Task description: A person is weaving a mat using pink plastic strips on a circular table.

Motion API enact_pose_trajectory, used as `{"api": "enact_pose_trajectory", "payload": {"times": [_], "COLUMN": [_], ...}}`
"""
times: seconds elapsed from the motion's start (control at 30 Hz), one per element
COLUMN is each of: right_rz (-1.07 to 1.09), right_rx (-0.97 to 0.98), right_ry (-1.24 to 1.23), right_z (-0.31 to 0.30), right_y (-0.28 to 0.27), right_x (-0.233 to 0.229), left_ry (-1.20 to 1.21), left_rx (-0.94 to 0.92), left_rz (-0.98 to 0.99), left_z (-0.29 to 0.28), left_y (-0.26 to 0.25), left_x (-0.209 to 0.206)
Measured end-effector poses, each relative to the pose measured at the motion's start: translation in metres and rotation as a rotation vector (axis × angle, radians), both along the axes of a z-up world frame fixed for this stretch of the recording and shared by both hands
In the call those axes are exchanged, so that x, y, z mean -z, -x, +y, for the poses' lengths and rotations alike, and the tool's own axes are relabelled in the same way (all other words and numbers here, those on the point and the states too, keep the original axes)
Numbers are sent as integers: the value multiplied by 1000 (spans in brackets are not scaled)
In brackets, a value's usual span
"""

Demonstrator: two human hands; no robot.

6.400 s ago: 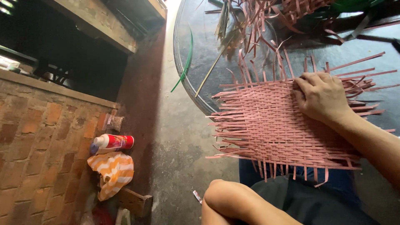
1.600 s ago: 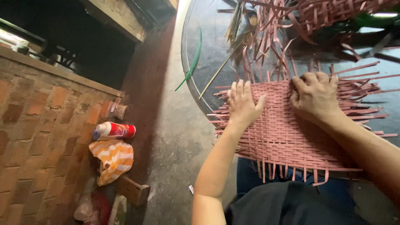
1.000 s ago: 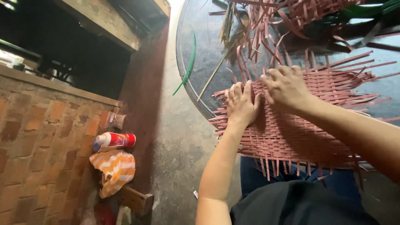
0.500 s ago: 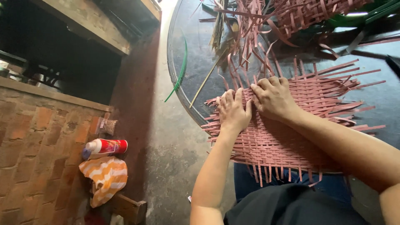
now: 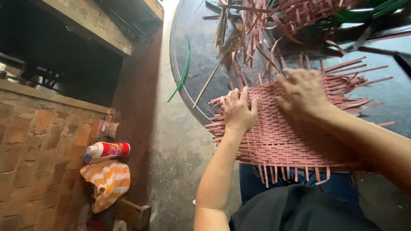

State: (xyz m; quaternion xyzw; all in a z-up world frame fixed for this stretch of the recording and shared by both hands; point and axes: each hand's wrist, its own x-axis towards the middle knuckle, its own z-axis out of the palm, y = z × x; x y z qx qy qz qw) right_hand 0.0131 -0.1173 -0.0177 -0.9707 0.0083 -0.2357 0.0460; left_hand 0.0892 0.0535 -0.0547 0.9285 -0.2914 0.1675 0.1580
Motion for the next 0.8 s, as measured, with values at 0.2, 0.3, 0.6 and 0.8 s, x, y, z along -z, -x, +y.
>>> {"api": "enact_pose_trajectory", "payload": {"times": [0.2,0.3,0.6,0.8], "right_rz": [175,122,15,-121], "right_rx": [227,211,249,283], "right_ry": [-37,-98,-14,98], "right_z": [-18,-15,-21,-27], "right_y": [25,29,23,18], "right_x": [3,-2,26,38], "left_ry": [-48,-25,150,195], "left_rx": [19,41,364,379], "left_rz": [98,-139,-142,-15], "left_z": [-2,-5,-84,-97], "left_y": [3,2,23,23], "left_x": [-9,11,11,15]}}
